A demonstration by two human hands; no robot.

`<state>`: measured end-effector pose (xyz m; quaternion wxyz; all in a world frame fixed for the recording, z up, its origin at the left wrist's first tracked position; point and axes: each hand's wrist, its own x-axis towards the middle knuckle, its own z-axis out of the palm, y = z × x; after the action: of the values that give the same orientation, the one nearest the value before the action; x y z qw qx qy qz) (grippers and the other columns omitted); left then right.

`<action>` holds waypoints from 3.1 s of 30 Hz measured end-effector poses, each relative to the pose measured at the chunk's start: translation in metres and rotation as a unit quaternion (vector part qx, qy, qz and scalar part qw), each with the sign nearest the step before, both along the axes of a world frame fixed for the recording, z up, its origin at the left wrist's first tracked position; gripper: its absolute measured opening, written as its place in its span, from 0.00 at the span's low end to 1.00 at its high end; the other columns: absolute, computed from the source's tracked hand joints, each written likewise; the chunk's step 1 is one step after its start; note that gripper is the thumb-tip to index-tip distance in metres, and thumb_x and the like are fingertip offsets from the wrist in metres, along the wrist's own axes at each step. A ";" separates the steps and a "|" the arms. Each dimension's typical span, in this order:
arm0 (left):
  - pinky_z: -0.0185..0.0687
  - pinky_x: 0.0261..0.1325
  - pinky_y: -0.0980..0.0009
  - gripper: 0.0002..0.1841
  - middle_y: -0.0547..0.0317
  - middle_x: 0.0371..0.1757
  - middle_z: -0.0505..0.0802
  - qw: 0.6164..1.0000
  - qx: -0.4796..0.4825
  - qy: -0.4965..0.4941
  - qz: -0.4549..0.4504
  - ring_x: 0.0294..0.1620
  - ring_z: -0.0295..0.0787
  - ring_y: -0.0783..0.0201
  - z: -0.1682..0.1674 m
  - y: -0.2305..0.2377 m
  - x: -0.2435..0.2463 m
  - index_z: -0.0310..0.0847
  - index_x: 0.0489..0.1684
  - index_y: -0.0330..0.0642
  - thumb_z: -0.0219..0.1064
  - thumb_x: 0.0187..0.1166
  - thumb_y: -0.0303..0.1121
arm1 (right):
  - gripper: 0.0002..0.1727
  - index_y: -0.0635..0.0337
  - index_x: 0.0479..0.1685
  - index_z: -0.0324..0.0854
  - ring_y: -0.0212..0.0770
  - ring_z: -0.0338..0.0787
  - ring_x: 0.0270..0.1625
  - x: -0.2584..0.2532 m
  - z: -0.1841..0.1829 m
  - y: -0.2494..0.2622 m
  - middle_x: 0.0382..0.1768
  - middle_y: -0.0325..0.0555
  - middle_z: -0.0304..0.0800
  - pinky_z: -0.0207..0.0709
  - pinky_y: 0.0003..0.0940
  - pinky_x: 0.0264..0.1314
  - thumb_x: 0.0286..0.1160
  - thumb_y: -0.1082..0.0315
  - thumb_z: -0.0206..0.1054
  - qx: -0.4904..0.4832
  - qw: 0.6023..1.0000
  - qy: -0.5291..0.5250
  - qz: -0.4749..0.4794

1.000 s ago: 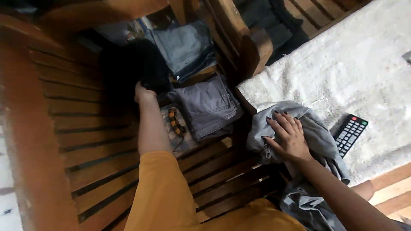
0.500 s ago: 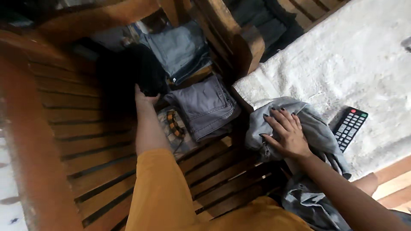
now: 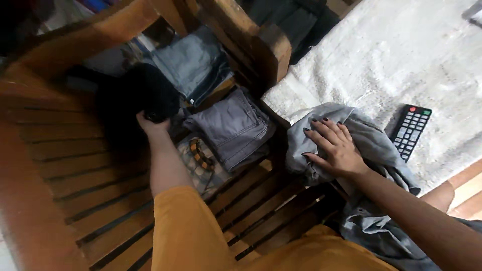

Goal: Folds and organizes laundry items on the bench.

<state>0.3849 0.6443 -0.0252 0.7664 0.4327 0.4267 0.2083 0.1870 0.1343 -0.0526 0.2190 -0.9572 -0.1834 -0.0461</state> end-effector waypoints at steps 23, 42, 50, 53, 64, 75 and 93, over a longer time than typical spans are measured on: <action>0.88 0.56 0.58 0.17 0.46 0.55 0.83 0.916 0.064 -0.396 -0.008 0.56 0.86 0.57 0.143 -0.071 0.033 0.63 0.61 0.41 0.38 0.92 0.44 | 0.38 0.39 0.82 0.76 0.58 0.61 0.91 0.001 -0.007 0.001 0.87 0.49 0.69 0.51 0.67 0.88 0.81 0.29 0.49 0.000 1.000 0.011 -0.003; 0.79 0.73 0.57 0.34 0.46 0.83 0.73 0.996 -0.039 -0.051 -0.067 0.78 0.76 0.51 -0.021 -0.225 0.092 0.55 0.88 0.46 0.61 0.85 0.46 | 0.35 0.30 0.84 0.71 0.49 0.62 0.91 -0.001 -0.012 0.003 0.88 0.38 0.67 0.53 0.63 0.89 0.80 0.29 0.51 0.033 0.999 0.031 -0.009; 0.80 0.74 0.62 0.38 0.42 0.85 0.69 0.993 -0.021 0.059 -0.096 0.80 0.75 0.51 -0.035 -0.191 0.071 0.53 0.88 0.40 0.68 0.83 0.46 | 0.36 0.33 0.83 0.73 0.53 0.61 0.92 0.000 -0.013 0.002 0.88 0.44 0.68 0.52 0.64 0.88 0.81 0.29 0.50 0.028 0.999 0.022 -0.005; 0.74 0.78 0.62 0.36 0.44 0.86 0.70 0.992 0.045 0.025 -0.114 0.82 0.72 0.54 -0.003 -0.214 0.018 0.53 0.90 0.41 0.67 0.85 0.40 | 0.37 0.37 0.82 0.76 0.55 0.60 0.92 0.001 -0.012 0.002 0.87 0.46 0.68 0.51 0.65 0.89 0.81 0.29 0.51 0.029 1.000 0.013 -0.002; 0.75 0.79 0.49 0.46 0.44 0.88 0.67 0.954 -0.222 0.192 -0.066 0.85 0.68 0.45 -0.039 -0.256 -0.192 0.52 0.91 0.49 0.63 0.78 0.66 | 0.39 0.41 0.84 0.74 0.57 0.57 0.93 0.004 -0.006 0.000 0.88 0.48 0.66 0.46 0.67 0.90 0.80 0.29 0.51 0.018 1.000 0.014 -0.002; 0.73 0.74 0.38 0.37 0.36 0.81 0.74 0.967 -0.184 0.179 -0.009 0.80 0.72 0.40 -0.060 -0.273 -0.164 0.62 0.85 0.36 0.66 0.83 0.52 | 0.41 0.42 0.86 0.72 0.60 0.59 0.92 0.005 -0.012 -0.002 0.89 0.52 0.65 0.46 0.68 0.90 0.79 0.28 0.49 0.016 1.000 0.019 0.009; 0.91 0.49 0.64 0.11 0.63 0.41 0.91 0.966 0.169 -0.195 -0.030 0.44 0.91 0.69 0.170 -0.117 -0.156 0.73 0.51 0.50 0.43 0.86 0.33 | 0.40 0.43 0.83 0.75 0.62 0.65 0.88 0.001 -0.005 -0.001 0.85 0.52 0.71 0.50 0.70 0.87 0.79 0.29 0.51 0.020 1.000 0.018 0.008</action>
<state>0.2286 0.5273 0.1452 0.7565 0.5196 0.2145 0.3342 0.1880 0.1331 -0.0572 0.2422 -0.9518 -0.1857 -0.0304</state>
